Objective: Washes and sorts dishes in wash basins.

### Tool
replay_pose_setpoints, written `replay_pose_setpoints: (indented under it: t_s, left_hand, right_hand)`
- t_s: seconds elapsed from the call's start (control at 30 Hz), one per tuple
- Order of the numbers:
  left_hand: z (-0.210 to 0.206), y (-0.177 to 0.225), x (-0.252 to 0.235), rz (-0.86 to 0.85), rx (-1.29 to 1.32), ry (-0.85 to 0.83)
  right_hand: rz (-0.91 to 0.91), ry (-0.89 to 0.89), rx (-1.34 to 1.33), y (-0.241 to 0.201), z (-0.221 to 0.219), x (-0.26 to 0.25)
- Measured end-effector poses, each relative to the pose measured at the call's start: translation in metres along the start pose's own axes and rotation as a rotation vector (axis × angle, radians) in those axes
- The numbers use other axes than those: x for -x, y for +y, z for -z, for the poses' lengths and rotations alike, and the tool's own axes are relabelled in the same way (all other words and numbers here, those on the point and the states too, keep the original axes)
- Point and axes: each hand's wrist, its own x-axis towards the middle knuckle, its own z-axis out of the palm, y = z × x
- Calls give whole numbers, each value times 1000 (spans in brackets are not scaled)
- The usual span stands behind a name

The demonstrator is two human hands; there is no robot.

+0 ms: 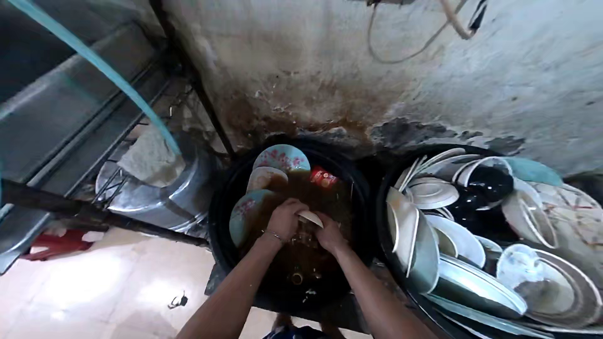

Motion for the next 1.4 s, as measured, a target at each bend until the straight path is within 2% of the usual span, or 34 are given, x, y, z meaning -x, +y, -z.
replay_pose_setpoints:
  t_s: [0.07,0.1,0.17,0.23,0.27,0.37,0.47,0.57,0.67,0.73,0.83,0.9,0.97,1.03,1.13,1.23,1.3,1.37,1.4]
  left_hand:
    - [16,-11,-14,39,-67,12]
    - [25,-22,-19,123,-148,47]
    - [42,-53,-25,300,-235,225]
    - [55,-87,-36,503,-161,350]
    - [58,-103,-41,605,-110,345]
    - [50,-133,-53,768,-46,170]
    - [49,-135,-59,753,-115,51]
    - [57,-139,-60,732,-130,-130]
    - [62,-149,-60,712,-70,-256]
    - [65,-154,-47,741,180,-240]
    - [66,-151,-26,807,466,-189]
    - [60,-142,-22,865,479,-92]
    - [59,-145,-32,852,439,-137]
    - [52,-146,-49,769,267,-177]
    - [60,-132,-71,587,-85,-181]
    - [88,-96,-62,468,-179,-7]
    - [116,-73,-53,435,-193,102]
    - [146,-46,-43,410,-194,245]
    - [157,-33,-36,399,-176,328]
  right_hand:
    - [37,53,99,-10,16,2]
    - [60,100,151,-12,25,7]
    - [115,241,206,-13,48,28]
    - [141,381,168,-14,82,59]
    - [144,469,129,-13,101,78]
    - [-34,731,33,5,164,119]
    - [-240,898,93,51,231,131]
    - [-371,900,226,100,279,130]
    - [-474,763,234,126,296,127]
    - [-446,766,249,131,290,129]
    - [-281,930,258,117,271,137]
    - [-154,976,244,100,253,143]
    - [-21,980,205,74,231,145]
    - [127,933,183,47,204,145]
    - [303,775,179,14,155,130]
    - [338,514,71,3,97,101]
    - [227,284,-77,1,62,75]
    - [12,51,-272,0,32,47]
    - [-75,-12,-392,3,17,34]
